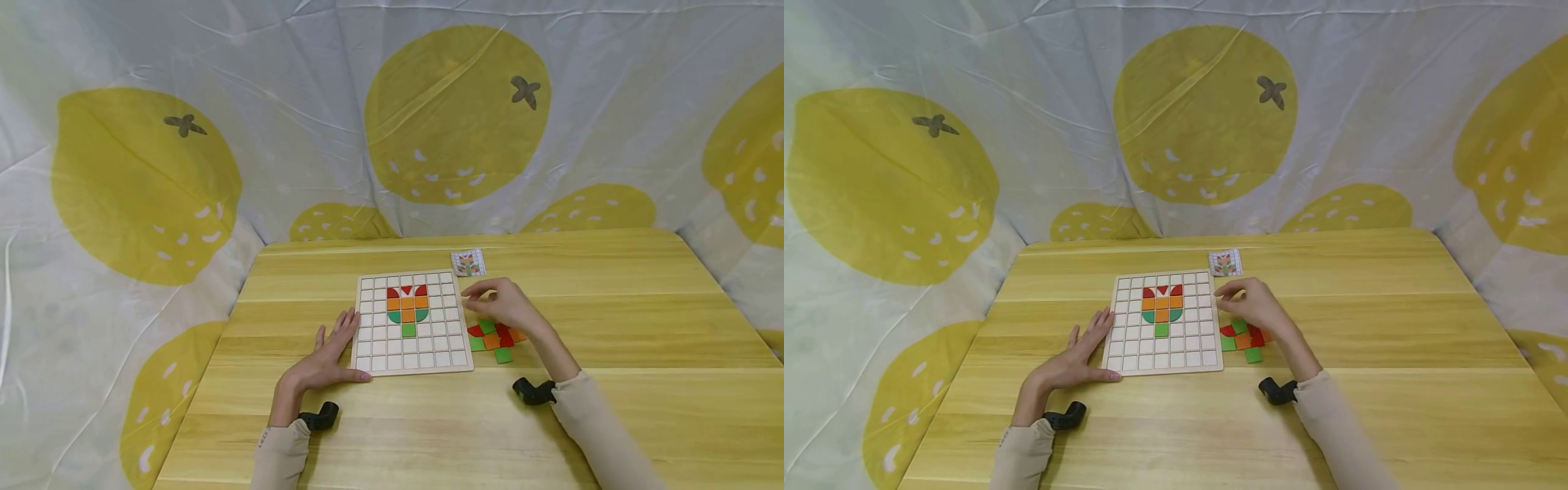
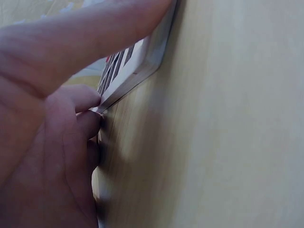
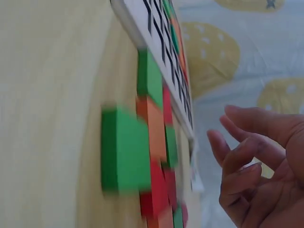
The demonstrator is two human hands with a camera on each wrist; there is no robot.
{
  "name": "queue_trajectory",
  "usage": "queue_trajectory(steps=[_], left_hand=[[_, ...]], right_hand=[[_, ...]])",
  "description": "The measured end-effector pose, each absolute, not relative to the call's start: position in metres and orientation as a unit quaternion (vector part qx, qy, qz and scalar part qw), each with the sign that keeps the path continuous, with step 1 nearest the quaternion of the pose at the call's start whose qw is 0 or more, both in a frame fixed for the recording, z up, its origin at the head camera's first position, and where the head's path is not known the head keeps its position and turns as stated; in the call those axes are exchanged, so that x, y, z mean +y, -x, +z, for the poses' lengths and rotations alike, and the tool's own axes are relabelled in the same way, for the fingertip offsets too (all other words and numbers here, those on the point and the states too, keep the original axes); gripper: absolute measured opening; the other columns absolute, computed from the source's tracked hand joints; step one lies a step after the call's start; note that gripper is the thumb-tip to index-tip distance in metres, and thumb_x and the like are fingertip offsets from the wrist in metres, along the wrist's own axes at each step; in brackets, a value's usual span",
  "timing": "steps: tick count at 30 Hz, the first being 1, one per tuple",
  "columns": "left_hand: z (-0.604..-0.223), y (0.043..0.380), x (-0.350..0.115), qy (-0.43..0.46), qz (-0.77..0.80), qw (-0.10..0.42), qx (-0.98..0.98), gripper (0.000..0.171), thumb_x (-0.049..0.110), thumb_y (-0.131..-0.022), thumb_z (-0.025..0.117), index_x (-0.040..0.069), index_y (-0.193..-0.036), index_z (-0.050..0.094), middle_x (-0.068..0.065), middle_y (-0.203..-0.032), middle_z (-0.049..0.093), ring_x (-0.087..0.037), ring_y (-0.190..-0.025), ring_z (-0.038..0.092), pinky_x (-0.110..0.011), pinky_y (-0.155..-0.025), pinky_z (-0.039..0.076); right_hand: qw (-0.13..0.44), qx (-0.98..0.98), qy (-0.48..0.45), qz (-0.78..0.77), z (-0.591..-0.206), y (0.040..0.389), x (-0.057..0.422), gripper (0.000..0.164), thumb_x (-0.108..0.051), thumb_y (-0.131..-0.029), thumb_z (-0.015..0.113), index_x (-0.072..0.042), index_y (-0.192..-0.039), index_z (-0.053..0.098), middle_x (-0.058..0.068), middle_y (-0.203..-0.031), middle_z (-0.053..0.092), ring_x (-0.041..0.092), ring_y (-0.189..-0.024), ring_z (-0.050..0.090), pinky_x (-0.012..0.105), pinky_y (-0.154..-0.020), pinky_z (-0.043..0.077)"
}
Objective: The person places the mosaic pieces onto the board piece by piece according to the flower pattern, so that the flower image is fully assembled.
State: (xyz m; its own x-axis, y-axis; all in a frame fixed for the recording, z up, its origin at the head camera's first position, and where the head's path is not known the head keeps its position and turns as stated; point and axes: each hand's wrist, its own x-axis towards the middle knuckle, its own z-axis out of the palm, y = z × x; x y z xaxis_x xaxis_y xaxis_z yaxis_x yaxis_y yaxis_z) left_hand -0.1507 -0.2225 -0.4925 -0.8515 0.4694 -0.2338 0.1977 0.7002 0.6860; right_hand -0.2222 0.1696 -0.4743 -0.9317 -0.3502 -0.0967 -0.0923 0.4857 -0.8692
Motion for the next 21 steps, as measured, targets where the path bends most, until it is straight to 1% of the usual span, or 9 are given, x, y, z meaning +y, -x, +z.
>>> queue_trajectory(steps=[2,6,8,11,13,15,17,19,21], left_hand=[[-0.493,0.151,-0.223,-0.187,0.340,0.198,0.900,0.122,0.039,-0.086,0.084,0.005,-0.167,0.000,-0.012,-0.176,-0.009,-0.036,-0.162,-0.014,-0.066,-0.122,-0.018],[-0.493,0.151,-0.223,-0.187,0.343,0.199,0.899,0.122,0.038,-0.086,0.084,0.005,-0.166,0.000,-0.012,-0.176,-0.009,-0.036,-0.162,-0.014,-0.066,-0.122,-0.019],[-0.493,0.151,-0.223,-0.187,0.342,0.200,0.899,0.121,0.039,-0.086,0.084,0.005,-0.166,-0.001,-0.012,-0.176,-0.010,-0.035,-0.162,-0.014,-0.066,-0.122,-0.019],[-0.492,0.151,-0.223,-0.187,0.340,0.201,0.899,0.121,0.039,-0.087,0.084,0.006,-0.167,-0.001,-0.011,-0.176,-0.010,-0.035,-0.162,-0.014,-0.065,-0.123,-0.019],[-0.492,0.151,-0.223,-0.187,0.339,0.201,0.900,0.121,0.040,-0.087,0.084,0.006,-0.167,-0.001,-0.011,-0.176,-0.010,-0.035,-0.162,-0.014,-0.065,-0.123,-0.019],[-0.493,0.151,-0.223,-0.186,0.339,0.200,0.900,0.121,0.040,-0.087,0.084,0.007,-0.167,-0.001,-0.011,-0.176,-0.010,-0.035,-0.162,-0.014,-0.065,-0.123,-0.018],[-0.493,0.151,-0.223,-0.186,0.339,0.200,0.900,0.121,0.040,-0.087,0.084,0.006,-0.167,-0.001,-0.011,-0.176,-0.010,-0.035,-0.162,-0.014,-0.065,-0.123,-0.018],[-0.493,0.151,-0.223,-0.186,0.340,0.201,0.900,0.121,0.040,-0.087,0.084,0.006,-0.167,-0.001,-0.011,-0.176,-0.010,-0.035,-0.162,-0.014,-0.065,-0.123,-0.019],[-0.493,0.151,-0.223,-0.185,0.340,0.202,0.900,0.121,0.040,-0.087,0.083,0.006,-0.167,-0.001,-0.011,-0.176,-0.010,-0.034,-0.162,-0.014,-0.065,-0.123,-0.019]], right_hand=[[0.134,0.854,0.123,-0.488,-0.473,0.224,0.187,0.028,-0.015,-0.097,0.073,-0.001,-0.120,0.074,0.018,-0.111,0.072,0.018,-0.068,0.054,0.025,-0.060,0.047],[0.140,0.856,0.109,-0.486,-0.470,0.226,0.218,0.034,-0.016,-0.097,0.072,0.001,-0.127,0.070,0.023,-0.119,0.070,0.023,-0.076,0.062,0.028,-0.062,0.050],[0.144,0.857,0.099,-0.485,-0.470,0.227,0.230,0.036,-0.016,-0.097,0.073,0.001,-0.128,0.070,0.024,-0.120,0.069,0.023,-0.073,0.062,0.029,-0.060,0.048],[0.148,0.859,0.093,-0.481,-0.472,0.228,0.245,0.037,-0.017,-0.096,0.073,0.000,-0.129,0.070,0.024,-0.122,0.068,0.020,-0.068,0.057,0.027,-0.057,0.046],[0.152,0.858,0.095,-0.481,-0.475,0.229,0.252,0.037,-0.016,-0.096,0.074,0.000,-0.129,0.070,0.024,-0.123,0.068,0.016,-0.069,0.057,0.026,-0.059,0.047],[0.155,0.858,0.104,-0.478,-0.478,0.231,0.258,0.037,-0.013,-0.095,0.075,0.000,-0.128,0.070,0.024,-0.125,0.069,0.012,-0.076,0.062,0.023,-0.063,0.050],[0.161,0.857,0.117,-0.476,-0.482,0.233,0.262,0.037,-0.011,-0.094,0.076,0.001,-0.128,0.070,0.024,-0.126,0.070,0.010,-0.089,0.068,0.021,-0.070,0.053],[0.172,0.852,0.127,-0.478,-0.485,0.234,0.264,0.038,-0.010,-0.092,0.077,0.002,-0.128,0.070,0.024,-0.128,0.070,0.009,-0.101,0.070,0.020,-0.077,0.054],[0.182,0.847,0.136,-0.480,-0.488,0.235,0.264,0.038,-0.008,-0.091,0.077,0.002,-0.128,0.070,0.025,-0.129,0.070,0.010,-0.104,0.069,0.019,-0.079,0.055]])
